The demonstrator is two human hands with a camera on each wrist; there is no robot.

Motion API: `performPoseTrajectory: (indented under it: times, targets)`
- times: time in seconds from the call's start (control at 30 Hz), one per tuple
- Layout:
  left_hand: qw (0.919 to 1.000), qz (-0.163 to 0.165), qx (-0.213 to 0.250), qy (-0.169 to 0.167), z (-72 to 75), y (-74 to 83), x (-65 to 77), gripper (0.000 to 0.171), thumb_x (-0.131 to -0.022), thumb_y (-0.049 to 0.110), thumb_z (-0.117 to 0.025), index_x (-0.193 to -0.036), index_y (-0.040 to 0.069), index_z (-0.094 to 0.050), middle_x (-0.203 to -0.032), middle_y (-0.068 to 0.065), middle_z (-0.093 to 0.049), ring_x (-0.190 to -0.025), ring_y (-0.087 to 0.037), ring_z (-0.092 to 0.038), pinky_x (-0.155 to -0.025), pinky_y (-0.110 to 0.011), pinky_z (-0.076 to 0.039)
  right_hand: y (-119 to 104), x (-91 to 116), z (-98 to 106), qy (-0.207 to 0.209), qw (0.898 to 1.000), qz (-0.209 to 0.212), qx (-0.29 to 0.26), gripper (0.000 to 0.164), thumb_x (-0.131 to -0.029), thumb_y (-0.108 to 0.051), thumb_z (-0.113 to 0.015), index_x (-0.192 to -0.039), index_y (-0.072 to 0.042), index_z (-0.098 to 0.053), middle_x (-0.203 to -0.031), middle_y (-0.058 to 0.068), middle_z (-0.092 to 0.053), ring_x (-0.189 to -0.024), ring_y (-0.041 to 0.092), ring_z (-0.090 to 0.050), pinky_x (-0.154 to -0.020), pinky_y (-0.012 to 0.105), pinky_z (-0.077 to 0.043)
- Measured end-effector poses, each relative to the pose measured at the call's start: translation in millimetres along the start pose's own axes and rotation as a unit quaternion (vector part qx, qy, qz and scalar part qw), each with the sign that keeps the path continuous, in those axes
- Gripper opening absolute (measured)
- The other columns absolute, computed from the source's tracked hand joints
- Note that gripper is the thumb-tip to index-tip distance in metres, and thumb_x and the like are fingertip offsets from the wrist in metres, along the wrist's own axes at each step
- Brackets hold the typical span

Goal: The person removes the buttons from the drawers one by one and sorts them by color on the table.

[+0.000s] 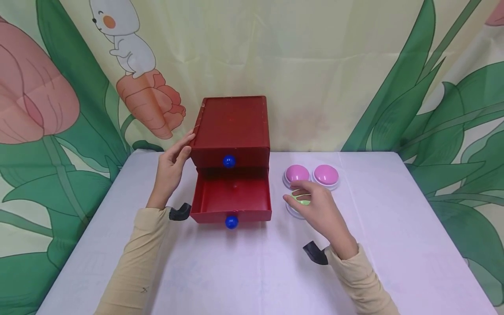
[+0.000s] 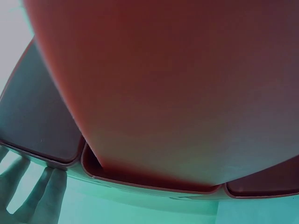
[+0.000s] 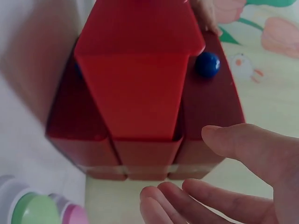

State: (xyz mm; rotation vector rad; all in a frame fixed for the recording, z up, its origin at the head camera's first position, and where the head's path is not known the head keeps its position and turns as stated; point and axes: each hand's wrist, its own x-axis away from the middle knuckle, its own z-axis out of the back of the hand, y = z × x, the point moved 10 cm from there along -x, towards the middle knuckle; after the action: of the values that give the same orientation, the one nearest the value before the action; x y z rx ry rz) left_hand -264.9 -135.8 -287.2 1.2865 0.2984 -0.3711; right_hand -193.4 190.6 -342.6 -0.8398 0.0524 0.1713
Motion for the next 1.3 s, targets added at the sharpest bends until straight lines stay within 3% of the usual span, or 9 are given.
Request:
performPoseTrajectory:
  times: [0.4,0.67,1.0,1.3]
  targets:
    - [1.0,-0.002,-0.005,-0.003,0.4,0.7,1.0,0.041,-0.103,0.013,-0.053,-0.143,0.004,-0.052,-0.153,-0.007,-0.046,-0.141,-0.021,-0.044,-0.107,-0.042,-0.046,-34.9,12.1,-5.5,-0.007,0.999,0.042,-0.023,0.035,-0.088,-0.019,-0.077,-0.119,-0.006,-0.068,-0.107,0.006,-0.073,-0.089,0.017,-0.072,-0.077,0.017,-0.056]
    - [1.0,-0.003,-0.006,0.0,0.9,1.5,0.8,0.041,-0.102,0.011,-0.053,-0.143,0.003,-0.052,-0.153,-0.007,-0.047,-0.14,-0.023,-0.045,-0.106,-0.042,-0.046,-58.2,14.9,-16.7,-0.033,0.996,0.068,-0.039,0.039,-0.087,-0.021,-0.078,-0.121,-0.007,-0.068,-0.116,0.007,-0.071,-0.089,0.014,-0.071,-0.079,0.022,-0.058]
    - [0.9999,-0.006,-0.008,0.001,0.9,1.0,-0.3,0.041,-0.102,0.011,-0.054,-0.143,0.003,-0.053,-0.152,-0.007,-0.047,-0.14,-0.023,-0.045,-0.106,-0.042,-0.046,-79.3,17.9,-33.6,-0.059,0.992,0.106,-0.03,0.032,-0.085,-0.016,-0.08,-0.114,-0.006,-0.071,-0.103,0.003,-0.073,-0.084,0.008,-0.068,-0.077,0.025,-0.059]
    - [1.0,-0.007,0.001,0.001,1.1,0.4,-0.3,0.041,-0.102,0.009,-0.053,-0.142,0.002,-0.053,-0.152,-0.008,-0.047,-0.14,-0.022,-0.045,-0.106,-0.04,-0.046,-82.5,18.5,-48.9,-0.094,0.991,0.096,-0.03,0.023,-0.086,-0.017,-0.078,-0.108,-0.01,-0.075,-0.091,-0.01,-0.072,-0.08,0.004,-0.066,-0.075,0.027,-0.059]
